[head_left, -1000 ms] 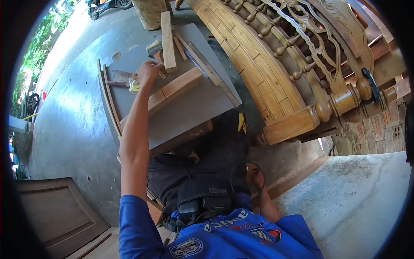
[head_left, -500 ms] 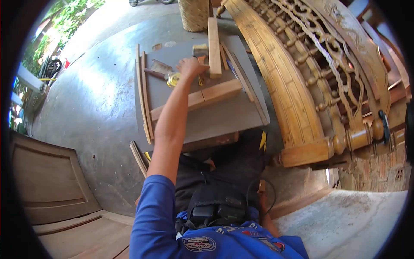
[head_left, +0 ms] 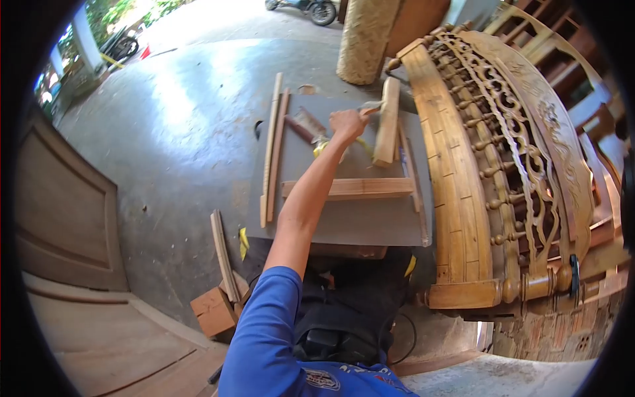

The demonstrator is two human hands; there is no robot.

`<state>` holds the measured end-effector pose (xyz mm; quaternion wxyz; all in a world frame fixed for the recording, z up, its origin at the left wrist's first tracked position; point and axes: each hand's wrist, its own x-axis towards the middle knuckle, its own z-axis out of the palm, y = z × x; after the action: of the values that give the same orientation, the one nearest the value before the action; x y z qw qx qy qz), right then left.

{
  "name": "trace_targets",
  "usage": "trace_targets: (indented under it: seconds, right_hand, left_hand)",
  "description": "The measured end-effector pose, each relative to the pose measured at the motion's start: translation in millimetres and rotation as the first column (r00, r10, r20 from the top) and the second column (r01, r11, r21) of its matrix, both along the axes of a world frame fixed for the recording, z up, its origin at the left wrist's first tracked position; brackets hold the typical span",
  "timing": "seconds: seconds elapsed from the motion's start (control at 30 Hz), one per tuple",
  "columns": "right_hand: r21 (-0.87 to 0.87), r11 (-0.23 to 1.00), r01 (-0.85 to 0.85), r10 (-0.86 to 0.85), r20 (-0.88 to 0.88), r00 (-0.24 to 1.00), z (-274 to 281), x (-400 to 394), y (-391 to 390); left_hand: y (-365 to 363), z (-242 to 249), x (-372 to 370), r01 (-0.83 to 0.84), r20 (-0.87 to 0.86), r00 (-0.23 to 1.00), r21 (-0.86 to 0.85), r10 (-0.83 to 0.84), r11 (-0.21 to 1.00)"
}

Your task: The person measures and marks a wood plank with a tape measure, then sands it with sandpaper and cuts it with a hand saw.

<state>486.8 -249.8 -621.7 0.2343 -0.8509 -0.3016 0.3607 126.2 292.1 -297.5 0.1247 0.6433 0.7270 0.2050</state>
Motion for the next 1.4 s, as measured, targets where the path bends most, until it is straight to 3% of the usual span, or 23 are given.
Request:
trace_targets:
  seconds: [0.07,0.13,0.2,0.23,0.27,0.3,0.33,0.37,0.43,0.47,0.5,0.57,0.6,0.67,0.73,0.83,0.93,1.07,1.13,1.2,1.27,1.33,1.4]
  right_hand:
    - [-0.020,1.000,-0.001,0.000,-0.020,1.000,13,5,6]
    - [-0.040,0.999,-0.011,0.010,-0.041,0.999,26,13,12]
    - [-0.053,0.998,-0.021,0.018,-0.061,0.998,36,16,21]
    - [-0.064,0.998,-0.010,0.005,-0.073,0.997,40,17,26]
    - [-0.072,0.997,-0.009,0.004,-0.078,0.997,45,18,29]
    - [-0.077,0.997,-0.008,0.002,-0.083,0.997,48,18,32]
    - [-0.085,0.996,-0.003,-0.005,-0.086,0.996,51,19,33]
    - [-0.091,0.996,0.000,-0.008,-0.087,0.996,55,21,35]
    - [-0.097,0.995,0.003,-0.012,-0.086,0.996,60,23,37]
    - [-0.098,0.995,0.003,-0.011,-0.087,0.996,63,23,38]
    - [-0.102,0.995,0.000,-0.009,-0.087,0.996,66,22,39]
    - [-0.109,0.994,-0.004,-0.006,-0.090,0.996,71,20,42]
    - [-0.111,0.994,-0.002,-0.008,-0.090,0.996,73,20,41]
    - [-0.117,0.993,-0.007,-0.003,-0.087,0.996,78,21,40]
    - [-0.121,0.992,-0.018,0.007,-0.086,0.996,80,22,40]
    - [-0.121,0.992,-0.034,0.024,-0.086,0.996,84,26,41]
    - [-0.122,0.992,-0.036,0.025,-0.093,0.995,86,26,42]
    - [-0.112,0.993,-0.028,0.016,-0.100,0.995,89,27,46]
    - [-0.108,0.994,-0.012,0.001,-0.106,0.994,88,28,46]
    - [-0.110,0.994,-0.001,-0.011,-0.109,0.994,87,28,46]
    - [-0.118,0.993,-0.001,-0.013,-0.116,0.993,87,28,46]
    - [-0.129,0.992,0.010,-0.026,-0.123,0.992,85,29,47]
    - [-0.133,0.991,0.023,-0.040,-0.129,0.991,83,29,46]
  left_hand:
    - [-15,22,-25,0.031,0.211,0.976,0.108,-0.054,0.994]
    - [-44,56,-65,0.124,0.307,0.941,0.078,-0.142,0.989]
    - [-76,65,-118,0.077,0.353,0.923,0.221,-0.153,0.972]
    - [-132,89,-142,-0.001,0.445,0.887,0.274,-0.125,0.962]
    - [-165,70,-177,-0.048,0.346,0.916,0.596,-0.202,0.802]
    - [-185,48,-232,0.066,0.278,0.911,0.633,-0.306,0.771]
    - [-224,34,-268,-0.017,0.332,0.912,0.617,-0.241,0.787]
    - [-268,19,-293,-0.193,0.359,0.933,0.524,-0.009,0.830]
    - [-347,-42,-335,-0.422,0.269,0.904,0.433,0.332,0.796]
    - [-390,-87,-358,-0.641,0.240,0.758,0.101,0.606,0.761]
    - [-423,-122,-356,-0.729,0.324,0.674,0.143,0.664,0.670]
    - [-487,-175,-345,-0.851,0.259,0.449,-0.168,0.855,0.498]
    - [-509,-184,-325,-0.866,0.228,0.421,-0.185,0.878,0.464]
    - [-566,-253,-325,-0.850,0.139,0.376,-0.343,0.916,0.401]
    - [-606,-310,-320,-0.850,0.047,0.392,-0.362,0.919,0.382]
    - [-623,-317,-289,-0.854,0.091,0.413,-0.307,0.906,0.420]
    - [-613,-304,-275,-0.866,0.008,0.312,-0.410,0.950,0.288]
    - [-616,-315,-258,-0.912,0.016,0.277,-0.312,0.961,0.268]
    - [-603,-300,-242,-0.939,-0.023,0.149,-0.316,0.989,0.134]
    - [-591,-290,-217,-0.983,-0.080,0.017,-0.183,0.997,0.002]
    - [-588,-309,-194,-0.999,-0.194,-0.042,0.016,0.980,-0.039]
    - [-570,-290,-156,-0.997,-0.045,0.010,-0.078,0.999,0.006]
    - [-560,-290,-121,-0.995,-0.050,0.053,-0.090,0.997,0.048]
